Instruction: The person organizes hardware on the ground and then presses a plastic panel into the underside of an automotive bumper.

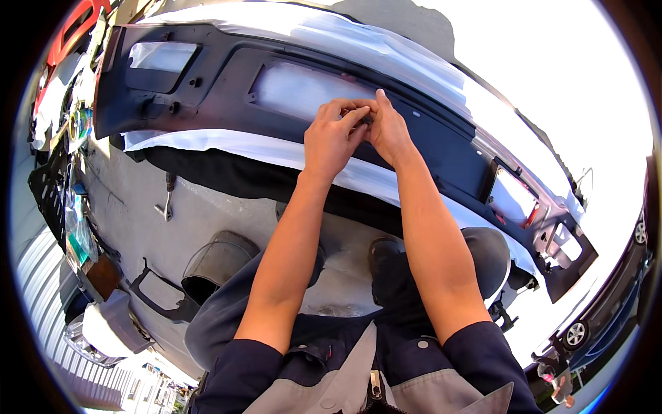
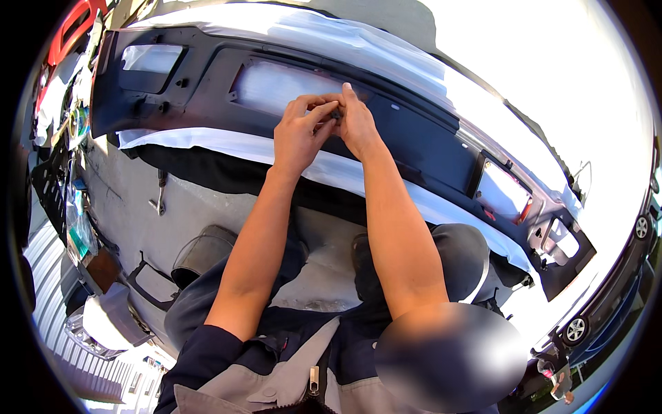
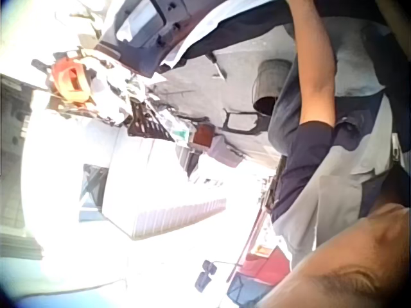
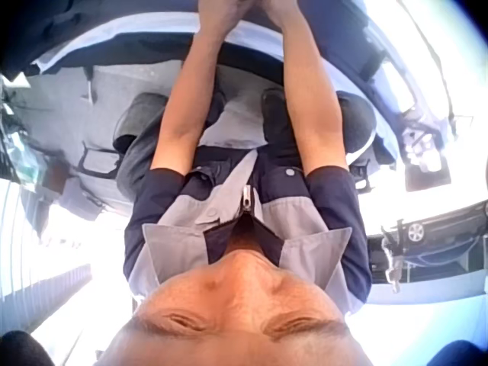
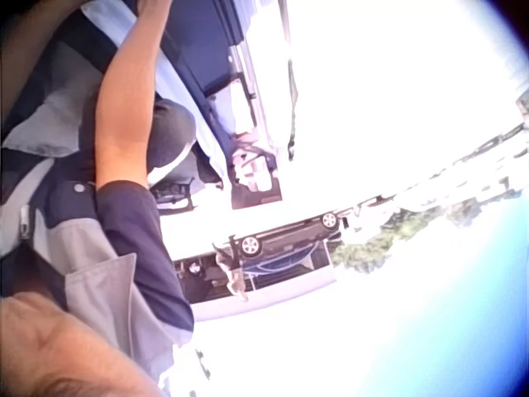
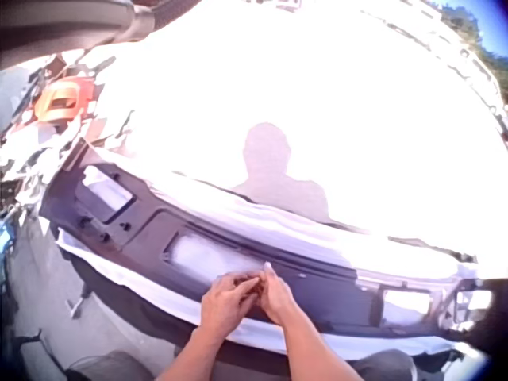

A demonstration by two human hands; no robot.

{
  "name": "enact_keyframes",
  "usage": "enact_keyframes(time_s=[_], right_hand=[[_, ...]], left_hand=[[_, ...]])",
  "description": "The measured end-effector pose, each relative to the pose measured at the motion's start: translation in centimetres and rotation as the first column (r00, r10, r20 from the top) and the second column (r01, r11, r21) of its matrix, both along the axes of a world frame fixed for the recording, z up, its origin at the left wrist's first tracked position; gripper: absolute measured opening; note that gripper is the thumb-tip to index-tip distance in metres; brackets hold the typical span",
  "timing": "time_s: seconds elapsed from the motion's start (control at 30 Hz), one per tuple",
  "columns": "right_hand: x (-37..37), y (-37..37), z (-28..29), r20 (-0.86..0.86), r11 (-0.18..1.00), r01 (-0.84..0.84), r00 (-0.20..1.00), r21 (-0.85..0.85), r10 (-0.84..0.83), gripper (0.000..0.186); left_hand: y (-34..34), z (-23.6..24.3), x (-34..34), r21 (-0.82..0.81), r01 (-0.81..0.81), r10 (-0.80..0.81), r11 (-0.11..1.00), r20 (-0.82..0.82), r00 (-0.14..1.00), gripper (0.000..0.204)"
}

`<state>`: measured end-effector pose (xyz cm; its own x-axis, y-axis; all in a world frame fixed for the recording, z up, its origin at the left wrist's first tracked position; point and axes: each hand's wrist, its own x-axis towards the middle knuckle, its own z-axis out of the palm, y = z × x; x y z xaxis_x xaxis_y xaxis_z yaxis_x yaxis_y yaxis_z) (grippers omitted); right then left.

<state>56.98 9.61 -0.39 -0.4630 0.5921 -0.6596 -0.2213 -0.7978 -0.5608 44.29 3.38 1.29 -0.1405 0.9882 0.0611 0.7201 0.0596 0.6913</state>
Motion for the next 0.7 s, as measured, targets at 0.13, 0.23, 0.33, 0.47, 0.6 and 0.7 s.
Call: enact_keyframes(time_s=[0.13,0.23,0.33,0.47,0.6,0.7], right_hand=[[-0.9,-0.5,-0.3,0.023,0.997,-0.047,0.999,-0.055,0.048,0.06],[-1.5,-0.9,-0.6,0.005,0.997,-0.054,0.999,-0.057,0.054,0.053],[-1.9,-1.3,-1.3,-0.023,0.996,-0.088,0.996,0.013,0.089,0.04],[-2.4,-1.0,-1.6,0.176,0.976,-0.204,0.966,0.077,0.188,0.031],[-3.1,-0.1,-3.5,0.362,0.932,-0.317,0.901,0.177,0.238,0.028],[-4.3,0.5,-4.4,0.427,0.878,-0.402,0.863,0.26,0.269,0.028]], left_hand=[[-0.5,-0.3,-1.5,-0.032,-0.023,0.023,0.999,0.0,1.0,0.024],[-0.9,-1.0,-2.3,-0.075,-0.079,0.083,0.994,0.06,0.995,0.022],[-1.1,-1.8,-2.7,-0.138,-0.198,0.231,0.97,0.29,0.929,0.018],[-1.2,-3.2,-4.4,-0.224,-0.358,0.418,0.907,0.595,0.686,0.015],[-1.1,-4.1,-8.8,-0.303,-0.482,0.569,0.822,0.485,0.665,0.016],[-1.1,-4.6,-12.2,-0.442,-0.472,0.645,0.763,0.47,0.602,0.016]])
